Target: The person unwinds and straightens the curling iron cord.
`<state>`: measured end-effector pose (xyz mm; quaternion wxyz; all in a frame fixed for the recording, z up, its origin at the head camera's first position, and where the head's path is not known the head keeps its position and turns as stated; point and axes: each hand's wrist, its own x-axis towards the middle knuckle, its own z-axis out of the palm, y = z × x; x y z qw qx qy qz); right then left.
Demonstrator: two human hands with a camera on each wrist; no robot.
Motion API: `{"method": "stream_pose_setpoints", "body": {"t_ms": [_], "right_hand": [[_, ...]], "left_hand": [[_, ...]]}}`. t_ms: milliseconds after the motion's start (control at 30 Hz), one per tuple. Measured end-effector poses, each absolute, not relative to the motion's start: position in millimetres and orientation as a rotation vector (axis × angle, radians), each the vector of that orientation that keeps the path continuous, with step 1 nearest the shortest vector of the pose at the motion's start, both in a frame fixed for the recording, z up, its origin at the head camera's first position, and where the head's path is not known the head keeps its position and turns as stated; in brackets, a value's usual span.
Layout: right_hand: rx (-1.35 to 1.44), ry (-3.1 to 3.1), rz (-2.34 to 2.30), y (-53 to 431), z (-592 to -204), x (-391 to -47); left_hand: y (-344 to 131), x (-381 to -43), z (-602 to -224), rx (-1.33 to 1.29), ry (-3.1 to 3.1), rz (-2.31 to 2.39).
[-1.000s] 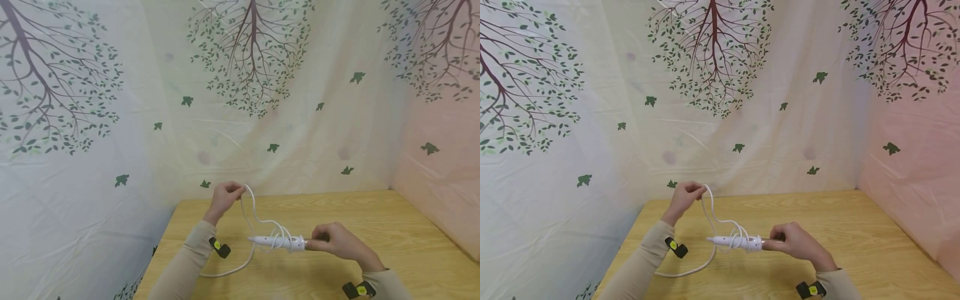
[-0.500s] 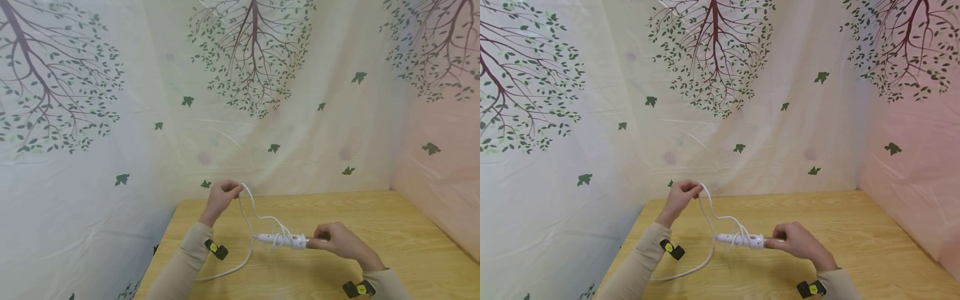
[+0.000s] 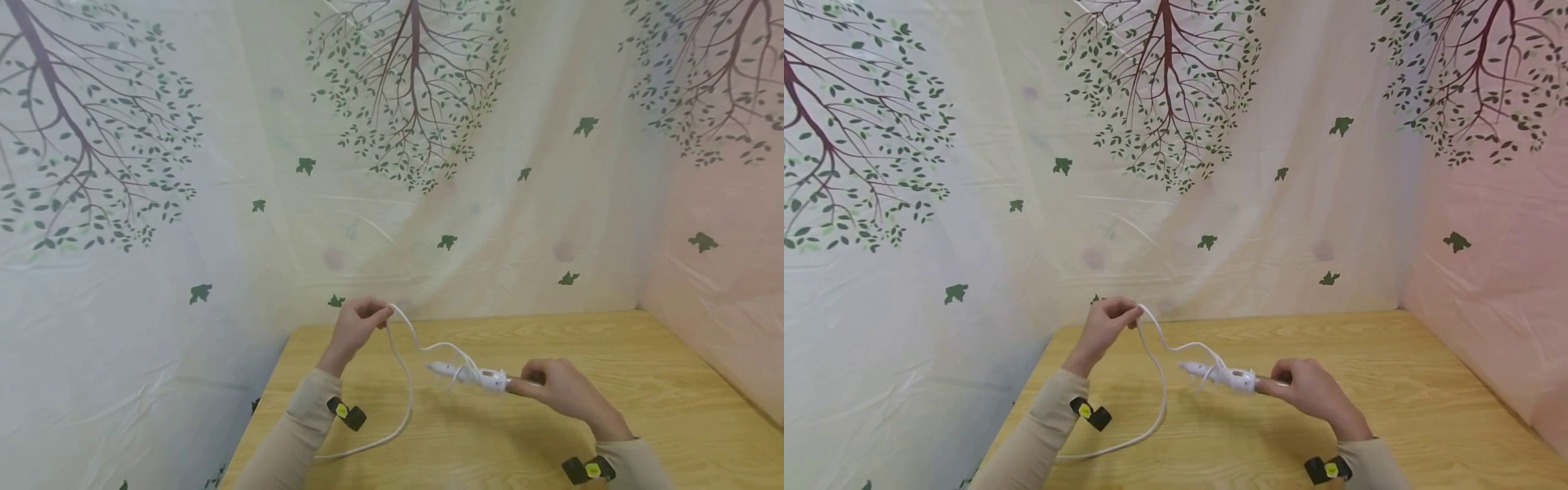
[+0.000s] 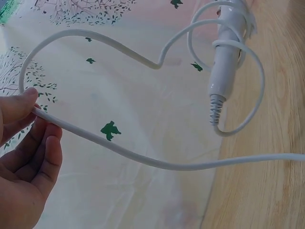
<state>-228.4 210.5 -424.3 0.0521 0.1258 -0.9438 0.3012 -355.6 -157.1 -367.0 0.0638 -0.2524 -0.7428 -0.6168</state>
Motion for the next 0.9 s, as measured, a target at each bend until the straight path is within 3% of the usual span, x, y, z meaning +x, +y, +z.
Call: {"method": "stream_pose_setpoints", "body": {"t_ms": [633,900], "right_hand": [[0.156,-2.85,0.937,216.1,-417.1,-227.7],[0.08,-2.817,0.96,217.9,-414.5,-229.4]], "left_hand": [[-170.9,-342.7,-370.4,-0.955,-2.342,-1.805],[-174.3,-320.2,-353.3,-1.071,-2.379,-1.765]]}}
